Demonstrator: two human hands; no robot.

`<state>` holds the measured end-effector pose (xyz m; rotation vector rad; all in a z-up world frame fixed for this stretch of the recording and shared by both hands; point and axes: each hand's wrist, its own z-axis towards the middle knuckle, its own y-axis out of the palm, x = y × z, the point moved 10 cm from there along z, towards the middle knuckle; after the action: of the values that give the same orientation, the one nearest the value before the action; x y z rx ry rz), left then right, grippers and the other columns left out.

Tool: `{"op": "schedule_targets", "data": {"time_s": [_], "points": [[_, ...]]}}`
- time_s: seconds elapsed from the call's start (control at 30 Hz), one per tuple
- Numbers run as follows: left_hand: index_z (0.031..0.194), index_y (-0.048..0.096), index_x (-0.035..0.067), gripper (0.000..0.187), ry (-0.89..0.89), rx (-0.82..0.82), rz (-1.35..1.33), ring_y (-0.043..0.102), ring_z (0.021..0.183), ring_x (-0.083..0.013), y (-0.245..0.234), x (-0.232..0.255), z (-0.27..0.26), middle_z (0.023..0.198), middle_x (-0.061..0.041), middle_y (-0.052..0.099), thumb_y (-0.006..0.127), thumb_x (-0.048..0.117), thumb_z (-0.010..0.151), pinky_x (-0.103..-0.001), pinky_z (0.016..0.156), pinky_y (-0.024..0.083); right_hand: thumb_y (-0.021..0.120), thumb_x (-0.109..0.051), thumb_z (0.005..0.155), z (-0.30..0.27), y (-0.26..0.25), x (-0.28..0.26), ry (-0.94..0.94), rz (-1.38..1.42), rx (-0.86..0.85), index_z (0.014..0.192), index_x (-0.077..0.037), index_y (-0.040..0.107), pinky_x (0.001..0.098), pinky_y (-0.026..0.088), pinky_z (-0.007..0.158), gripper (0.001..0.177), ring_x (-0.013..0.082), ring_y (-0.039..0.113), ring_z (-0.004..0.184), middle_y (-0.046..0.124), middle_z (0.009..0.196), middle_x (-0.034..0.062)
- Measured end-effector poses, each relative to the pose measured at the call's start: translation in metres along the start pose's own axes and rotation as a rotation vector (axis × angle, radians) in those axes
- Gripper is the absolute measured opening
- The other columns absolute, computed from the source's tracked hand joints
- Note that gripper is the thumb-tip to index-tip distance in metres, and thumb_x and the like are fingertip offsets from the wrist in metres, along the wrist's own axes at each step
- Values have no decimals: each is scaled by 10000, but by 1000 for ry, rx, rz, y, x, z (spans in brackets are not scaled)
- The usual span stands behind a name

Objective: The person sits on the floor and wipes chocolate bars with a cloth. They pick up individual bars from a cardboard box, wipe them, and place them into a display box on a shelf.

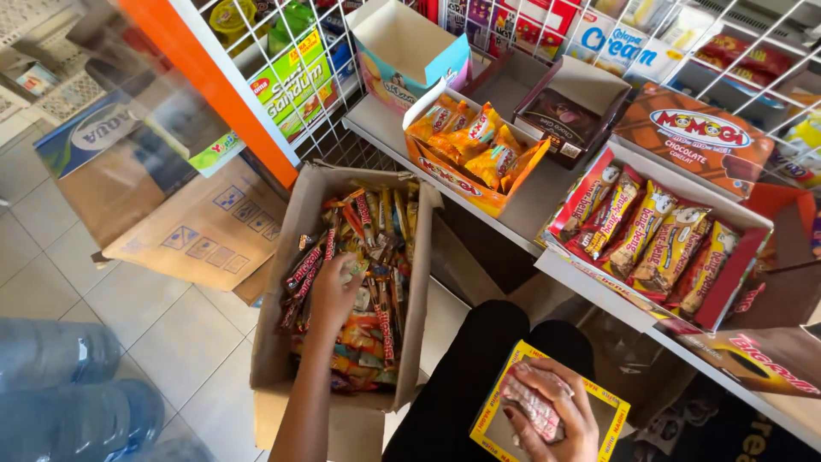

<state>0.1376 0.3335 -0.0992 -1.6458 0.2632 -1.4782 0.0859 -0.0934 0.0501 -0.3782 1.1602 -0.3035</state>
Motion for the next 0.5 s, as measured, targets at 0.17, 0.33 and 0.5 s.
{"op": "schedule_targets", "data": {"time_s": [0.17, 0.33, 0.5], "points": [[1175, 650, -39, 481, 54, 294, 37, 651, 1064, -423, 49, -53, 95, 1140, -261, 679, 856, 239, 841, -508, 903, 516, 881, -185, 594, -9, 8, 23, -156, -50, -12, 1083, -116, 743, 389, 539, 984, 514, 264, 685, 1139, 696, 1167, 135], [1095, 654, -41, 442, -188, 156, -35, 654, 1062, -449, 88, -80, 120, 1089, -268, 695, 842, 220, 791, -515, 907, 525, 906, -262, 605, -24, -6, 88, -182, -122, 117, 1049, -153, 764, 374, 573, 961, 479, 226, 719, 1073, 710, 1129, 108], [1117, 702, 0, 395, -315, 44, 24, 689, 983, -394, 64, -68, 83, 1025, -235, 719, 821, 170, 781, -478, 870, 542, 890, -261, 625, -15, -32, 58, -66, -157, 125, 1051, -136, 766, 387, 575, 967, 461, 239, 721, 1082, 707, 1146, 124]]}}
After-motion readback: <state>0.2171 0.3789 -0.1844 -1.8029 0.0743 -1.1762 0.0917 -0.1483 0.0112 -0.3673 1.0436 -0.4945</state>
